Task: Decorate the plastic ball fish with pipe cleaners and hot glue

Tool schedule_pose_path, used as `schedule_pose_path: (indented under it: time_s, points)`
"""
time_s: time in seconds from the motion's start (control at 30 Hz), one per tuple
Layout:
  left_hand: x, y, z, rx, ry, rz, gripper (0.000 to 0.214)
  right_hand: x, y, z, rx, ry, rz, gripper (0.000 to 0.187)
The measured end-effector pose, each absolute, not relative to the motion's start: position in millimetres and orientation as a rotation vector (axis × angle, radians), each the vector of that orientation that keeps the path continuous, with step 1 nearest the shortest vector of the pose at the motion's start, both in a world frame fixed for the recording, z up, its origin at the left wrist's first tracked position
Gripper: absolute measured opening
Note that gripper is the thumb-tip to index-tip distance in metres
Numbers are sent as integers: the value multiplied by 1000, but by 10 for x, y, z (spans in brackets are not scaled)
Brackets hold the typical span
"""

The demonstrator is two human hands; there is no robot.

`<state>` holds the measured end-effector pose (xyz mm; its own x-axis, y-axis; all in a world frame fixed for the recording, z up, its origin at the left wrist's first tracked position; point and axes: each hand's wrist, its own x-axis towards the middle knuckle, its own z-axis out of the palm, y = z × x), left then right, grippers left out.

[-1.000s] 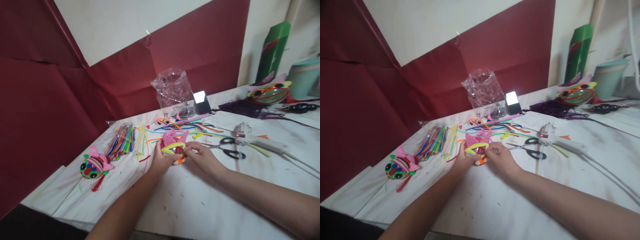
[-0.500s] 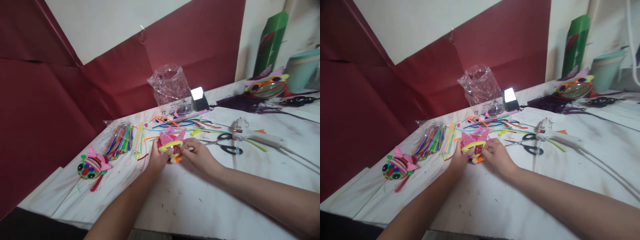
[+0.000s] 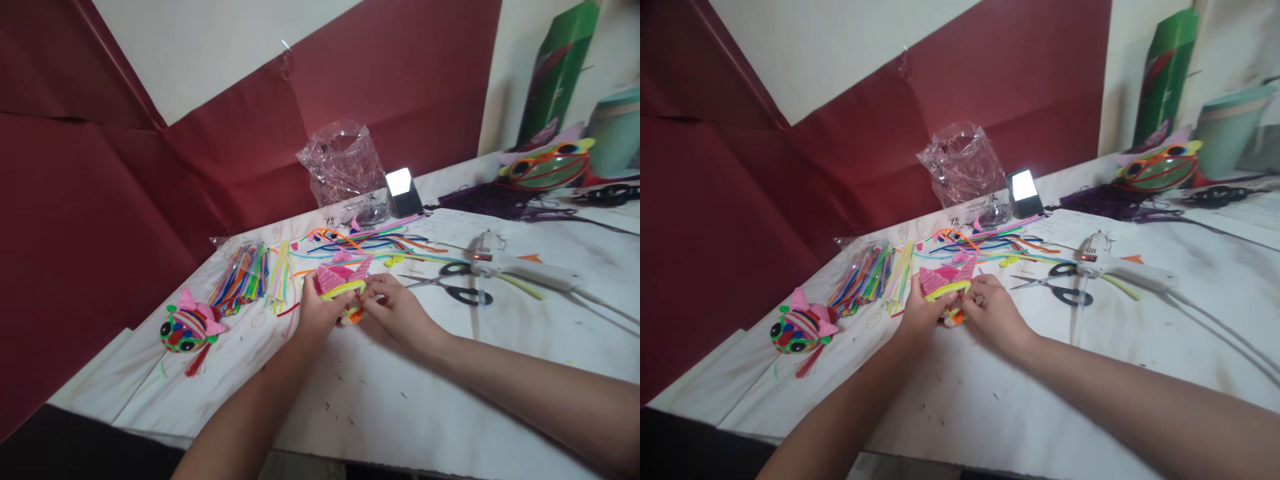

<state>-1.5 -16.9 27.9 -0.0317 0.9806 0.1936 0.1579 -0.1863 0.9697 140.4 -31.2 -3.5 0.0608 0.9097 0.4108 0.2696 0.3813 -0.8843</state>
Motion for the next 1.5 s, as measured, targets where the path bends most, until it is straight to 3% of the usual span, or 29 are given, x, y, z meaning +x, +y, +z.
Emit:
schedule_pose_path:
  time_s: [0.43, 0.7, 1.13, 1.5]
  points:
    - [-126, -103, 211, 1412, 1214, 1276, 51, 1535, -348, -1, -1153, -1472, 824, 19]
    - [-72, -170, 301, 1418, 1275, 1278, 50, 1474, -389, -50, -974, -1688, 507, 12]
    - [-72, -142, 256, 1417, 1231, 1276, 55, 1407, -370, -72, -979, -1765, 389, 16]
    - [-97, -120, 220, 1441, 1194, 1255, 52, 1385, -384, -85, -1069, -1655, 535, 5]
